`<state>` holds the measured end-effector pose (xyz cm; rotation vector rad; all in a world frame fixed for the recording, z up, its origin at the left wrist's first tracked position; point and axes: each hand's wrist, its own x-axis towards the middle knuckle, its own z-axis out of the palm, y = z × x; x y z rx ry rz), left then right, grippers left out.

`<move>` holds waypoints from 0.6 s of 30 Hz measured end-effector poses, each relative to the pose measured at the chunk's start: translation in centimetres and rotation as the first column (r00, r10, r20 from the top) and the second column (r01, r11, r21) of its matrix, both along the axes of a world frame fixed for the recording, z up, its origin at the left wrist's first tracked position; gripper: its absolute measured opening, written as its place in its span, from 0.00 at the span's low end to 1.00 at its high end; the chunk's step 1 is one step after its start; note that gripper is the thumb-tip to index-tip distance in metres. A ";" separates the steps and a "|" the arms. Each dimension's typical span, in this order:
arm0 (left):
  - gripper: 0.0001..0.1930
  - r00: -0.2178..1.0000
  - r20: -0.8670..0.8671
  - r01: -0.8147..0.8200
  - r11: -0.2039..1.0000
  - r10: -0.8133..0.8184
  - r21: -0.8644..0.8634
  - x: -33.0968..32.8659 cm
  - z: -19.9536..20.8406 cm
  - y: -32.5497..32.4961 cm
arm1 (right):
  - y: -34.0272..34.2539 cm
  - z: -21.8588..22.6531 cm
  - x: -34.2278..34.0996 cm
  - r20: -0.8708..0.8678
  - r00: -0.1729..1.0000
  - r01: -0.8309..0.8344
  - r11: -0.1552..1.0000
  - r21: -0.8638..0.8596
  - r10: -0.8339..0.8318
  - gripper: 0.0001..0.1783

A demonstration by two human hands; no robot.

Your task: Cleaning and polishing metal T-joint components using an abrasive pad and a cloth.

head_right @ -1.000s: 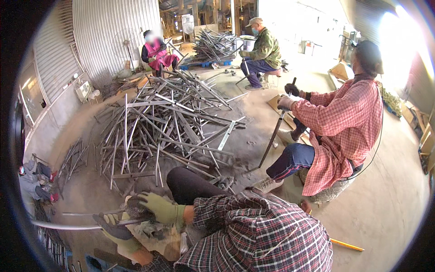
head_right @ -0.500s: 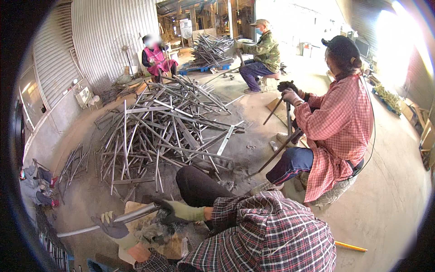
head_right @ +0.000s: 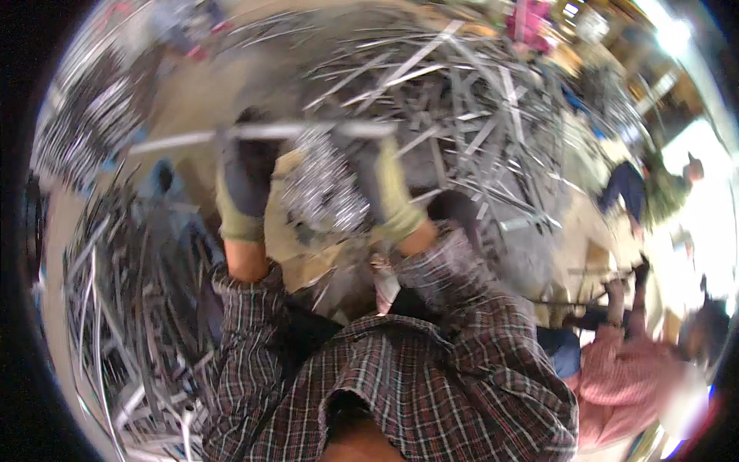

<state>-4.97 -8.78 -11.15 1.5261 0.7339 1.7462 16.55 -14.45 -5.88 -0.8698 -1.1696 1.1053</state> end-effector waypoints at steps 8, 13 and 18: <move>0.23 0.561 -0.294 -0.642 0.630 0.774 0.436 -7.6 8.0 -7.9 | 9.9 9.9 -1.9 0.268 0.875 -0.446 0.886 0.127 0.402 0.18; 0.35 0.070 -0.401 -0.575 0.365 0.914 0.732 -8.8 12.2 -7.2 | 8.7 14.7 -6.4 0.216 0.752 -0.659 0.727 0.195 0.623 0.17; 0.24 0.390 -0.660 -0.528 0.743 0.642 0.410 -6.5 14.9 -4.0 | 9.4 19.4 -5.4 0.305 0.745 -0.666 0.674 0.319 0.593 0.16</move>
